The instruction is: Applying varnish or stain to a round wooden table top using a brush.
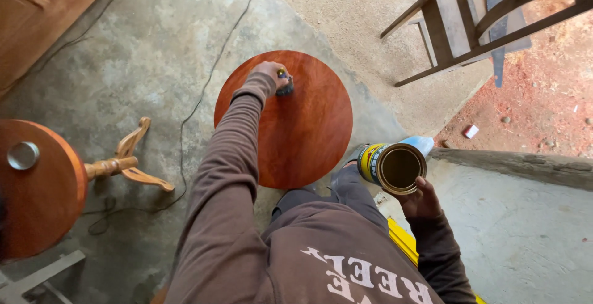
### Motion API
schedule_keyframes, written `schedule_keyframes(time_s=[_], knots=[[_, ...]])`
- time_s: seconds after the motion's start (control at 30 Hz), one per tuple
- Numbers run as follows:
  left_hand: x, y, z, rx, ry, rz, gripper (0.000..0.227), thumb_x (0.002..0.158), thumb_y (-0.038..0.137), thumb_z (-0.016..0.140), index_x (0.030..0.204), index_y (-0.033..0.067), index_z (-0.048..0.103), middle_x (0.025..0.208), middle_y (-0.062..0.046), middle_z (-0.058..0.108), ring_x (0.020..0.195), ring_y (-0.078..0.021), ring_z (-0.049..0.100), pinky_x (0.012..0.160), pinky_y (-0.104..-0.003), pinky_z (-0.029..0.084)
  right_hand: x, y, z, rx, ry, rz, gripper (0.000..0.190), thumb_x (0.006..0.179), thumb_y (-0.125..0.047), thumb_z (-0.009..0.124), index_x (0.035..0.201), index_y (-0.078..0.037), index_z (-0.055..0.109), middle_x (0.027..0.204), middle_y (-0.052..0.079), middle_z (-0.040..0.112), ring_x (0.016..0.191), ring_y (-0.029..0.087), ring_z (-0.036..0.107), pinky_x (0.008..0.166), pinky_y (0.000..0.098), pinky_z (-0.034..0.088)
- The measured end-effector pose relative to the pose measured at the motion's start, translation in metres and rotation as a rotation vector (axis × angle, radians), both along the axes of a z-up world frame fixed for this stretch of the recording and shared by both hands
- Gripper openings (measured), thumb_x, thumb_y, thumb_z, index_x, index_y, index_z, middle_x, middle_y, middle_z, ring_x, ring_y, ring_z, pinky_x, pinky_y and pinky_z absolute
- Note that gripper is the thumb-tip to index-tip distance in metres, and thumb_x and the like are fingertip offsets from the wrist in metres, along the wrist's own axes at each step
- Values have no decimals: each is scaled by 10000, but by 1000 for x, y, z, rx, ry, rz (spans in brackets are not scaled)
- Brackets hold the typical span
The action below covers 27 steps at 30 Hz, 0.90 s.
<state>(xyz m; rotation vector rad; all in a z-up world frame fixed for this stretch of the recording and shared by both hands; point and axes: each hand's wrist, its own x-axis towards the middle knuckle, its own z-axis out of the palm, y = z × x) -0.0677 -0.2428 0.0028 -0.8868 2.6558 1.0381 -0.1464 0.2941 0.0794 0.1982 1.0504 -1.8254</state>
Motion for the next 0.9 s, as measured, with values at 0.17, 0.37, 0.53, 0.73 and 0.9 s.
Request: schedule_keyframes(time_s=[0.17,0.37,0.53,0.73,0.9], knots=[[-35,-16,-23,-73,-33,133,190,944,319,729,1130,316,768,1074,-49,770,953,-269,727,877,-424,584,-2,12,-9,20,-28,-44,671,972,-342,597,1548,-41,429,1477,169,557,1332,325,548,1127,544,427],[-43,-1,0,9,-41,167,216,939,334,720,1151,309,752,1081,-49,759,985,-275,717,905,-428,567,-4,12,-5,6,-4,-54,667,981,-338,594,1550,-32,427,1482,176,555,1337,326,551,1129,535,427],[-33,20,7,-12,-60,-7,221,925,320,736,1127,237,767,1102,-57,750,1024,-308,696,898,-451,554,-2,5,2,7,23,-52,663,972,-330,596,1543,-32,440,1486,167,563,1345,314,557,1135,509,437],[-23,25,5,130,-191,-254,289,842,351,813,1093,211,785,1088,-104,765,1024,-302,717,903,-427,569,-4,0,-3,-3,17,-48,652,980,-326,610,1541,-32,453,1473,164,571,1325,303,566,1115,493,440],[-29,9,2,209,-335,-262,374,766,345,897,1065,150,785,1082,-107,772,1022,-282,729,892,-418,572,-3,-5,3,26,47,-27,672,955,-333,625,1538,-46,453,1474,149,571,1333,288,567,1134,475,440]])
